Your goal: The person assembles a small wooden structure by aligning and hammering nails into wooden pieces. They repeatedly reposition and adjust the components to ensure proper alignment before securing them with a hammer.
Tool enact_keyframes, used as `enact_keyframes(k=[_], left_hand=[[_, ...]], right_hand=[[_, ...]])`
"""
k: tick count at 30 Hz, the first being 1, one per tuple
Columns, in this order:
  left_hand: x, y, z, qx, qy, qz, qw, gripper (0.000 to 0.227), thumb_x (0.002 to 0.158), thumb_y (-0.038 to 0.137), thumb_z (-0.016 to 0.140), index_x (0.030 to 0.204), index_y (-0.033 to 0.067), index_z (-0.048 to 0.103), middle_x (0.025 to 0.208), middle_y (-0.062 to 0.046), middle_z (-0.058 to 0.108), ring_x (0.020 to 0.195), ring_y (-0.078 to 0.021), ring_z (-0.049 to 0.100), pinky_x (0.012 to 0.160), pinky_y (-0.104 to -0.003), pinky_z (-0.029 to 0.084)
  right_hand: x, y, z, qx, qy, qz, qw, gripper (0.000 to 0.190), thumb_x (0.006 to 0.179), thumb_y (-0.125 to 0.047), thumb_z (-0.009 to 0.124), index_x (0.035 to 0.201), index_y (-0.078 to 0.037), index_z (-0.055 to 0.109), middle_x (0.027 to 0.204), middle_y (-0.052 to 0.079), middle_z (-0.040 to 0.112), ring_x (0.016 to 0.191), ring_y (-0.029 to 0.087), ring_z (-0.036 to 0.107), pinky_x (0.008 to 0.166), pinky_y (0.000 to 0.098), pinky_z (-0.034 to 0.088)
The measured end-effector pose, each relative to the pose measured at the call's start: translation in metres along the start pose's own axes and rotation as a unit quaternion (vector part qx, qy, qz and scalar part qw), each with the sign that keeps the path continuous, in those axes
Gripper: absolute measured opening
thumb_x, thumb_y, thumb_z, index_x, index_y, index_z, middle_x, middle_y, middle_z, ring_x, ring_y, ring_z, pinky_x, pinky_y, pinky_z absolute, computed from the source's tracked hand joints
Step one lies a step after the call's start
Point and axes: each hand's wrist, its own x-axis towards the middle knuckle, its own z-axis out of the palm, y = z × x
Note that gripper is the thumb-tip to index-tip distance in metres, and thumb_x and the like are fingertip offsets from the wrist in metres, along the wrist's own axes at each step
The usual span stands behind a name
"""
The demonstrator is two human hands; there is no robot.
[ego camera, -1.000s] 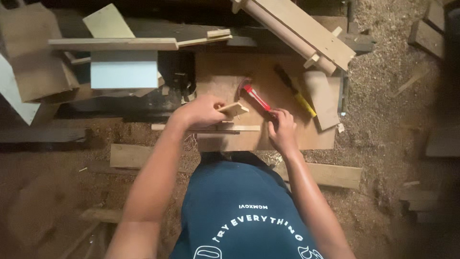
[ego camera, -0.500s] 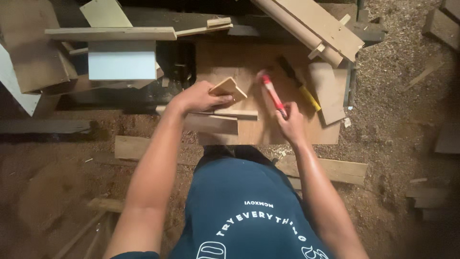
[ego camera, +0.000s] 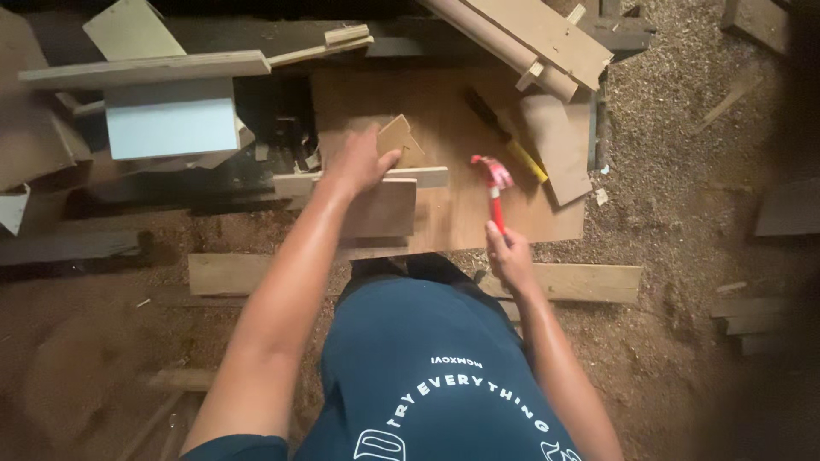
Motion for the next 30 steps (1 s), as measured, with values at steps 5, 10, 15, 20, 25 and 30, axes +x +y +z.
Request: enact_keyframes(k=[5,10,15,20,25,30], left_hand=[[-0.007,0.001,0.018,-0.055,-0.035,-0.046,0.997,0.044,0.104,0.044,0.050,0.130,0.0087,0.055,0.116,-0.022,0.071,0.109,-0.0398,0.068,0.095,-0.054,0.050],[-0.012,0.000,0.034,-0.011,0.006,0.014,1.000,0.040,0.103,0.044,0.046,0.126,0.0137,0.060,0.107,-0.023,0.072,0.102,-0.0454,0.067,0.088,-0.057,0.052],[-0.011,0.003,0.035,-0.003,0.039,0.043,0.998,0.042,0.099,0.050,0.052,0.113,0.0139,0.069,0.104,-0.021,0.073,0.098,-0.0451,0.068,0.084,-0.055,0.053],[-0.019,0.001,0.025,-0.063,0.014,0.035,0.997,0.039,0.093,0.048,0.058,0.103,0.0145,0.074,0.096,-0.017,0.074,0.092,-0.0388,0.071,0.080,-0.050,0.055],[-0.025,-0.003,0.017,-0.063,0.040,0.047,0.996,0.039,0.094,0.049,0.062,0.093,0.0136,0.077,0.095,-0.017,0.074,0.092,-0.0413,0.068,0.078,-0.052,0.054],[-0.024,-0.003,0.018,-0.064,0.068,0.073,0.993,0.034,0.093,0.047,0.064,0.094,0.0156,0.078,0.096,-0.016,0.074,0.091,-0.0416,0.069,0.079,-0.052,0.054]], right_hand=[[0.002,0.003,0.011,-0.030,-0.053,-0.029,0.998,0.045,0.109,-0.039,0.052,0.073,-0.012,0.050,0.062,-0.006,0.043,0.049,0.004,0.036,0.043,0.0244,0.027],[0.006,0.006,0.007,-0.088,-0.058,-0.097,0.990,0.049,0.111,-0.041,0.051,0.074,-0.008,0.052,0.066,-0.006,0.047,0.058,0.006,0.043,0.052,0.0260,0.037],[0.002,0.005,0.000,-0.128,-0.056,-0.084,0.987,0.054,0.109,-0.043,0.048,0.068,-0.007,0.053,0.061,-0.004,0.047,0.054,0.007,0.042,0.049,0.0265,0.035],[-0.007,0.001,0.001,-0.212,-0.051,-0.045,0.975,0.055,0.109,-0.043,0.048,0.069,-0.005,0.054,0.062,-0.005,0.045,0.056,0.008,0.039,0.049,0.0290,0.032],[-0.006,-0.011,0.011,-0.307,-0.042,-0.094,0.946,0.055,0.107,-0.043,0.052,0.071,-0.001,0.055,0.059,-0.001,0.044,0.056,0.010,0.041,0.049,0.0334,0.035],[-0.006,-0.024,0.017,-0.358,-0.034,-0.128,0.924,0.052,0.105,-0.042,0.054,0.075,0.000,0.059,0.054,0.004,0.045,0.052,0.014,0.043,0.049,0.0379,0.034]])
